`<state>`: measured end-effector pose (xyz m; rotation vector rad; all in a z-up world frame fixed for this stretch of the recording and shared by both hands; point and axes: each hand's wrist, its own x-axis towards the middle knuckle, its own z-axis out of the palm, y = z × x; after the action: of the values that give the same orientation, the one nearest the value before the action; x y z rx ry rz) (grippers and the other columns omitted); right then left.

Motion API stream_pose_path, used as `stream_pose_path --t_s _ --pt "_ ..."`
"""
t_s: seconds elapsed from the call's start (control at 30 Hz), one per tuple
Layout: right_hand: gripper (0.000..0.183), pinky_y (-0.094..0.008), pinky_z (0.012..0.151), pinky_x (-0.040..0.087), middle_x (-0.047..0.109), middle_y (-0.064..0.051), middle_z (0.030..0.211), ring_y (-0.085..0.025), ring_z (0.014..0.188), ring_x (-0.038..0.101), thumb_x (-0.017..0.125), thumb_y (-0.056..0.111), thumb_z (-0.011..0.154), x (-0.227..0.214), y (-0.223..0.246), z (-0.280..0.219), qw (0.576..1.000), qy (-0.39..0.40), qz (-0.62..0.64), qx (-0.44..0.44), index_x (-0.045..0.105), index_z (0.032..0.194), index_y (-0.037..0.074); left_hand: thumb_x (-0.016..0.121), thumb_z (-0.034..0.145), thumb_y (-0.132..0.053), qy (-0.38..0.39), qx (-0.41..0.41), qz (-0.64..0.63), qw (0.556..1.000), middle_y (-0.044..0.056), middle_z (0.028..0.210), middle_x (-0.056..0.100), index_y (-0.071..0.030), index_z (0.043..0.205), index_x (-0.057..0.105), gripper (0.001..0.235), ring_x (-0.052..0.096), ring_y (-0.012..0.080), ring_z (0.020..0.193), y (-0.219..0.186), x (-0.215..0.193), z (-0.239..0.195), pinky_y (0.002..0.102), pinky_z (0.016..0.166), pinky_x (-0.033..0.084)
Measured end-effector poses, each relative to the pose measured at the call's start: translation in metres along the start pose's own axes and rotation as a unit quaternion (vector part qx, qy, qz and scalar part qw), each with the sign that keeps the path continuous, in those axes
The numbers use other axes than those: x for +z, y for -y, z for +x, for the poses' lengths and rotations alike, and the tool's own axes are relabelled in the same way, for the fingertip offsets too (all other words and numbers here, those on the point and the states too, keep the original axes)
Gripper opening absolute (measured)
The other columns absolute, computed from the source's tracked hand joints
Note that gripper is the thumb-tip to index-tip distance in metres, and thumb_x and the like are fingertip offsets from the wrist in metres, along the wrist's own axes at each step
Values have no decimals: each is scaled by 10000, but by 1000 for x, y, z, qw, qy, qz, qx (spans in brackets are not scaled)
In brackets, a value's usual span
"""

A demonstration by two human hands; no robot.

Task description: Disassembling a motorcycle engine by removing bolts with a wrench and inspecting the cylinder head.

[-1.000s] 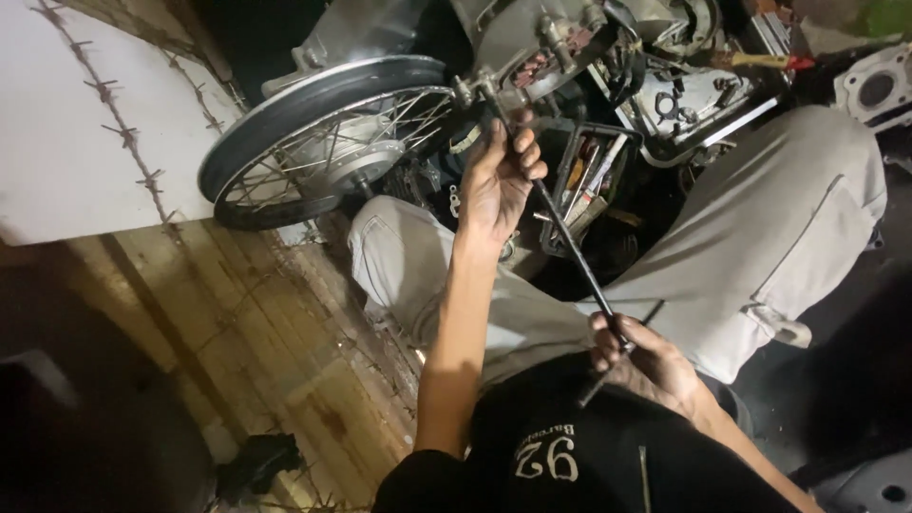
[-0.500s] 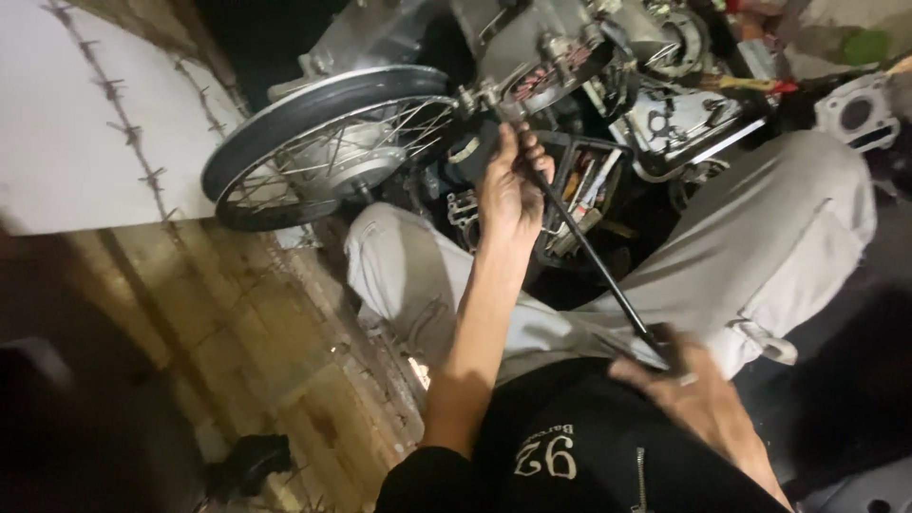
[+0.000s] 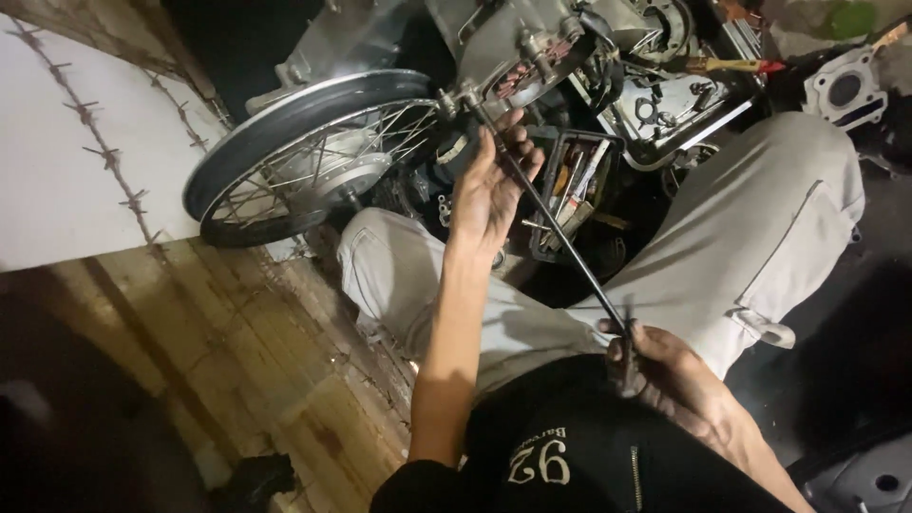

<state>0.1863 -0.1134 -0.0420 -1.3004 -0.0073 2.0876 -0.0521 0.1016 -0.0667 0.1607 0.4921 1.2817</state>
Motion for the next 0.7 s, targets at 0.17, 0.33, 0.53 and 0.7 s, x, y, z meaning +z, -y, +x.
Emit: stream_pose_path --t_s 0.17,0.33,0.53,0.7 --pt "613 -401 584 536 652 -184 699 -294 645 660 545 398 981 3 -15 2 993 38 -58 95 648 1230 -152 541 1097 -178 44 -51 -110 992 84 1002 574 39 1282 552 285 525 128 865 -1 -25 6 269 802 516" --pt "395 -392 718 541 764 -164 789 -262 752 712 500 287 933 -8 3 6 941 104 -318 -59 741 977 -24 545 1084 -141 8 -12 -150 989 131 1019 619 63 1223 589 250 604 142 863 13 -28 10 261 783 593" --pt "864 -518 1170 426 563 -163 1516 -326 1397 558 740 266 696 6 31 -15 915 155 -346 -135 453 1482 48 637 1025 -140 -65 20 -127 990 139 995 651 79 1130 633 242 639 139 790 13 -12 9 226 712 602" --pt "281 -444 671 712 796 -244 1015 -320 696 802 640 76 915 8 8 4 959 88 -196 -185 634 1151 -75 698 978 -96 -78 62 -94 991 113 989 687 61 1074 678 185 673 135 856 15 0 6 232 743 629"
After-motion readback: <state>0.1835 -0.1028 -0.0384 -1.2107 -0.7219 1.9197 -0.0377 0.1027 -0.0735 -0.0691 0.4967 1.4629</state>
